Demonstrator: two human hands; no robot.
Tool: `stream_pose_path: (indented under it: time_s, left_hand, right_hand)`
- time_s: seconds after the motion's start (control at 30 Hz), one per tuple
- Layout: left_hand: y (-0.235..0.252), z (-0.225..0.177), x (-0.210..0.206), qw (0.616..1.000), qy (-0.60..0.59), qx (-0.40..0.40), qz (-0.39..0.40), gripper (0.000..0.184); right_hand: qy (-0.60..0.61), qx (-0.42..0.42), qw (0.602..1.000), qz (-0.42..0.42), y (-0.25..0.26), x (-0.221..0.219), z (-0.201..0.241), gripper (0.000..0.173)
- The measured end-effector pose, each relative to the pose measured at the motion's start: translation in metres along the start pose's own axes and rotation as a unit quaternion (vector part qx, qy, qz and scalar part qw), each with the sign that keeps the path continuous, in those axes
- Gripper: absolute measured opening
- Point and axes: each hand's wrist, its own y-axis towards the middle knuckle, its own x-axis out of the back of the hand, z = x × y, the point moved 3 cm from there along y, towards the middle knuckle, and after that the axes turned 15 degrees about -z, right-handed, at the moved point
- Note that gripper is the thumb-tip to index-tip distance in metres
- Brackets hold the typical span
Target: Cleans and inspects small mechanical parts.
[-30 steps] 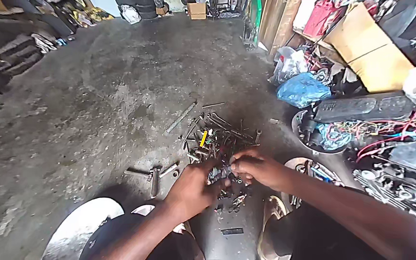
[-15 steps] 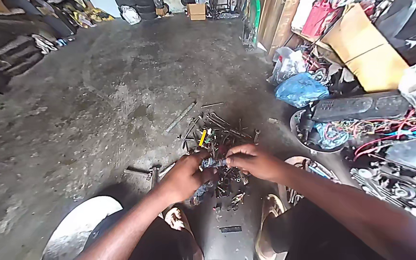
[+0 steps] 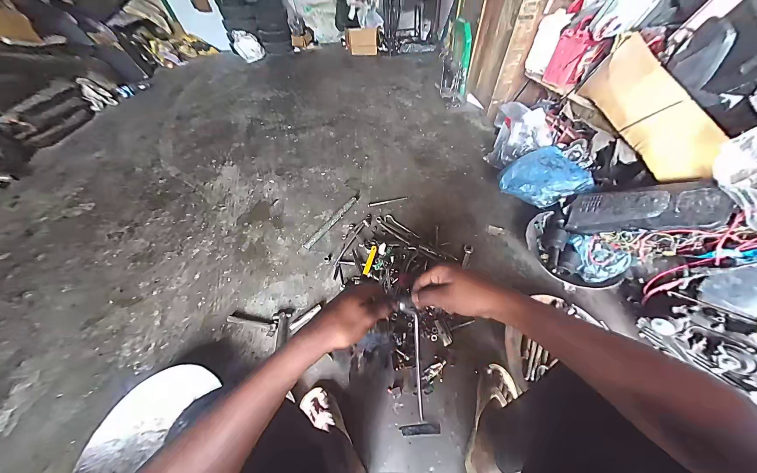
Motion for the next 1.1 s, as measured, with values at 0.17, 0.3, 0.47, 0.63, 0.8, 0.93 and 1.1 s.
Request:
stream_pose_path:
  time_s: [0.17, 0.3, 0.47, 0.63, 0.8, 0.93, 1.1]
  left_hand:
    - [0.014, -0.036, 0.037, 0.953, -0.104, -0.167, -0.231, 0.026]
    - [0.004, -0.024, 0.025, 0.959, -0.170, -0.132, -0.185, 0.024]
    - [0.040, 0.007, 0.016, 0.979, -0.130, -0.025, -0.152, 0.029]
    - [0.014, -0.024, 0.027, 0.921, -0.308, -0.083, -0.225, 0.020]
    - [0.012, -0.005, 0.014, 0.919, -0.321, 0.024, -0.227, 0.017]
    - [0.005, -0.018, 0.021, 0.895, -0.384, 0.010, -0.228, 0.017]
    - [0.006, -0.009, 0.011, 0.901, -0.372, 0.025, -0.221, 0.016]
  right_hand:
    - [0.105, 0.164, 0.960, -0.204, 0.014, 0.037, 0.047, 0.020]
    - [0.129, 0.116, 0.978, -0.120, 0.008, 0.026, 0.032, 0.020]
    - [0.074, 0.058, 0.989, -0.113, 0.052, 0.011, -0.007, 0.019]
    - [0.181, 0.118, 0.961, -0.170, 0.030, 0.020, 0.035, 0.017]
    - [0.152, 0.080, 0.974, -0.147, 0.035, -0.003, 0.014, 0.017]
    - [0.224, 0.088, 0.960, -0.145, 0.027, 0.006, 0.031, 0.018]
    - [0.206, 0.067, 0.965, -0.144, 0.021, 0.002, 0.027, 0.017]
